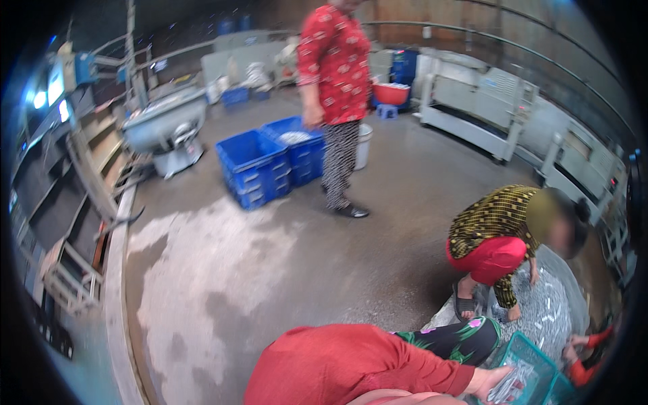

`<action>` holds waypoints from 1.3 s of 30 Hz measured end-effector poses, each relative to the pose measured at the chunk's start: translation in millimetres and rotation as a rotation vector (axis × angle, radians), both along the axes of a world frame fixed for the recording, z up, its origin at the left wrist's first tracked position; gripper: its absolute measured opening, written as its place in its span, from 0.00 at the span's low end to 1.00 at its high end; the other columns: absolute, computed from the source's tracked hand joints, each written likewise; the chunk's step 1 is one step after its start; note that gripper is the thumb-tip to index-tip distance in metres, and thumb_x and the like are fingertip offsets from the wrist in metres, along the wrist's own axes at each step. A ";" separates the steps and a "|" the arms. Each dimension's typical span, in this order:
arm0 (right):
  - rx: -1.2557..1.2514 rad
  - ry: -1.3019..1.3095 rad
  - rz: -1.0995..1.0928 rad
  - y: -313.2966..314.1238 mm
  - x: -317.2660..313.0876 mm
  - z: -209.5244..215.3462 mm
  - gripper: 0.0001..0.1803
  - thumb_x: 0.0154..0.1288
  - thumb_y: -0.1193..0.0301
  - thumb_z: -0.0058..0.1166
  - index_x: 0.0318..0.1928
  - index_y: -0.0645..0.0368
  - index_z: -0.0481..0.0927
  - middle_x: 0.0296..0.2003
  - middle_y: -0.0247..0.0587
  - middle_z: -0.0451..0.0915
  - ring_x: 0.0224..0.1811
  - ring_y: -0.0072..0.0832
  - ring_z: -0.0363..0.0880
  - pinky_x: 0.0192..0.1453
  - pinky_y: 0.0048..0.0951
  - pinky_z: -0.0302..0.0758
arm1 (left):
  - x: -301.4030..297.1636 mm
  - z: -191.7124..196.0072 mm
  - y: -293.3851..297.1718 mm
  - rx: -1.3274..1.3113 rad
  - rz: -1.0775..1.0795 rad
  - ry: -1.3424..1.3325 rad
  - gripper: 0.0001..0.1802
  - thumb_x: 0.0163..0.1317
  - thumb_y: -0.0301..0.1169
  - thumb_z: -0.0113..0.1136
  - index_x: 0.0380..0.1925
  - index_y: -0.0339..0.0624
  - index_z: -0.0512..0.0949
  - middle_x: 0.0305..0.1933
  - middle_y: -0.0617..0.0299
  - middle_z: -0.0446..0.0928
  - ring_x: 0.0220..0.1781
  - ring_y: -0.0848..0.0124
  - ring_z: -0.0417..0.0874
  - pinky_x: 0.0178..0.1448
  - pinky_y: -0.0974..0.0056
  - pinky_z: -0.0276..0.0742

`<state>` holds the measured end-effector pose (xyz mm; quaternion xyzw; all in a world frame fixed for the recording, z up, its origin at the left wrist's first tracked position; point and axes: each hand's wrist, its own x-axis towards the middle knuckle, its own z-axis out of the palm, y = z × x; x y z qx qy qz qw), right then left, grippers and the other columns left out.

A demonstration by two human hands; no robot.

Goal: The person sits on the floor and sorts small white cylindrical items from a large pile on a plastic sheet into green baskets. They pick up handfuls of items and place them into the baskets while other workers perform similar tasks nearby.

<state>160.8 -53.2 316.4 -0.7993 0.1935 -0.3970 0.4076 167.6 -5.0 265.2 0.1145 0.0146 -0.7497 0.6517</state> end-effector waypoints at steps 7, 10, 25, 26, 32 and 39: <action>-0.029 -0.040 0.018 -9.1 4.4 24.7 0.28 0.60 0.63 0.48 0.58 0.65 0.62 0.56 0.53 0.64 0.57 0.40 0.64 0.60 0.35 0.60 | 74.0 92.3 66.9 -0.055 0.371 0.114 0.28 0.56 0.62 0.32 0.32 0.55 0.72 0.25 0.61 0.72 0.26 0.62 0.73 0.28 0.56 0.74; -0.022 -0.063 0.029 -11.5 7.2 31.2 0.28 0.60 0.63 0.48 0.58 0.65 0.62 0.56 0.53 0.64 0.56 0.40 0.64 0.60 0.36 0.60 | 104.4 90.9 80.4 -0.107 0.505 0.110 0.28 0.58 0.60 0.34 0.30 0.51 0.74 0.27 0.59 0.71 0.28 0.63 0.73 0.30 0.56 0.74; -0.003 -0.103 0.028 -21.3 14.9 50.1 0.29 0.60 0.63 0.48 0.58 0.65 0.61 0.56 0.53 0.63 0.56 0.40 0.64 0.60 0.37 0.61 | 143.0 74.8 107.7 -0.027 0.686 0.135 0.29 0.60 0.59 0.30 0.35 0.50 0.74 0.26 0.57 0.70 0.29 0.60 0.72 0.32 0.54 0.75; -0.004 -0.110 0.014 -24.8 11.3 53.2 0.29 0.60 0.63 0.48 0.58 0.65 0.61 0.56 0.53 0.63 0.56 0.40 0.64 0.60 0.37 0.61 | 142.2 75.7 104.9 -0.045 0.681 0.125 0.29 0.60 0.59 0.31 0.36 0.50 0.74 0.27 0.58 0.70 0.29 0.60 0.72 0.32 0.54 0.75; 0.014 -0.121 0.021 -25.1 18.0 53.6 0.29 0.61 0.63 0.48 0.59 0.65 0.61 0.56 0.53 0.63 0.56 0.40 0.64 0.60 0.37 0.61 | 151.3 81.0 125.8 -0.017 0.732 0.146 0.25 0.59 0.56 0.35 0.33 0.50 0.74 0.21 0.58 0.70 0.22 0.60 0.72 0.28 0.54 0.74; 0.029 -0.153 0.019 -27.0 20.7 62.6 0.29 0.61 0.63 0.48 0.59 0.64 0.60 0.56 0.52 0.63 0.56 0.39 0.64 0.59 0.38 0.61 | 159.9 76.3 115.8 -0.036 0.729 0.161 0.26 0.59 0.56 0.34 0.33 0.49 0.73 0.19 0.61 0.68 0.22 0.62 0.72 0.28 0.54 0.74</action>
